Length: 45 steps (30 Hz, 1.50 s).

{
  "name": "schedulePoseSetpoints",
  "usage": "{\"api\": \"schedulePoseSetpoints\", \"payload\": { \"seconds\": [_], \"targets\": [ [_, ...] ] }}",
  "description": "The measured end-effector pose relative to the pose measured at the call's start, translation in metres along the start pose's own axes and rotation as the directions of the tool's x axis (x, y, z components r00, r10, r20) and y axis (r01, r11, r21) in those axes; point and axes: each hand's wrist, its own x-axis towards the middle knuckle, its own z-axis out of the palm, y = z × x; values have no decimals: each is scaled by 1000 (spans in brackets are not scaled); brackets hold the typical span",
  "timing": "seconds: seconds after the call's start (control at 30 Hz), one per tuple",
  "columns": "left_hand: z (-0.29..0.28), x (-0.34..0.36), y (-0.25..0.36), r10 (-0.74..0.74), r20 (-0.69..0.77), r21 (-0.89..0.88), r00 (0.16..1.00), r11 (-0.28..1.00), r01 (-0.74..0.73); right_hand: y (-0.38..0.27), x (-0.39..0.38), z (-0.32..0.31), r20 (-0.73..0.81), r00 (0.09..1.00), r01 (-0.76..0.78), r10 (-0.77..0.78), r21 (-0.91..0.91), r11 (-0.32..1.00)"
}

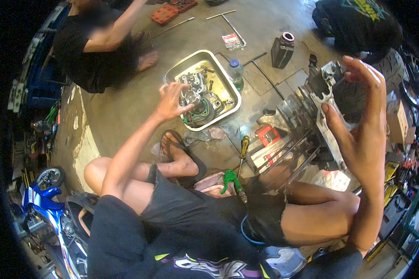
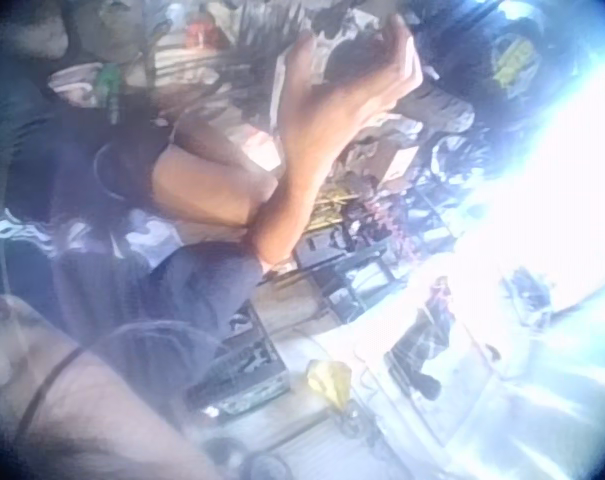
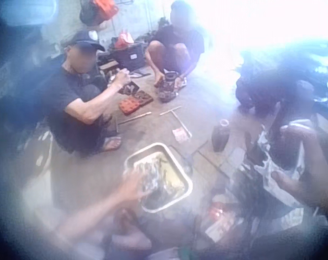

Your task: The person cleans and reassembles motorcycle engine components including a piston and cylinder block, using oil from a bottle to lubricate the parts before fitting them together by hand while sitting on the floor.

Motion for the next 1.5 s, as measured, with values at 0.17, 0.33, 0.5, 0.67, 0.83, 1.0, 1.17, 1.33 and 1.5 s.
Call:
{"api": "schedulePoseSetpoints", "payload": {
  "seconds": [0.17, 0.33, 0.5, 0.67, 0.83, 1.0, 1.17, 1.33, 1.5],
  "targets": [
    [5, -9, 4, 35, 12, 3, 999, 999, -35, 5, -4, -1, -17, 999, 28, -28, 10, 1000],
    [3, -6, 11, -45, 44, -95, 998, 994, 49, 6, -8, -4, -21, 1000, 5, -5, -4, 1000],
    [-24, 1, -3, -225, 306, -880, 925, 303, 365, 5, -8, 0, -51, 999, 10, -8, 40, 999],
    [-31, 9, 44, -147, 132, -945, 980, -318, 80, 11, -15, -13, -36, 999, -8, 8, 11, 1000],
    [-45, 10, 71, -120, 62, -904, 991, -427, 5, 7, -10, -7, -61, 997, 38, -37, 14, 999],
    [-43, 15, 76, -179, 84, -970, 980, -240, 39, 13, -16, -12, -47, 998, 36, -37, -12, 999],
    [-9, 3, 7, -309, 68, -890, 949, 411, 197, 14, -18, -12, -36, 999, 27, -29, -43, 999],
    [16, -8, -5, -249, -90, -408, 964, 892, 192, 16, -21, -9, -22, 1000, 2, -3, -43, 999],
    [25, -13, 2, -98, -111, -147, 989, 986, 81, 16, -19, -7, -21, 1000, 8, -9, -49, 999]
  ]
}}
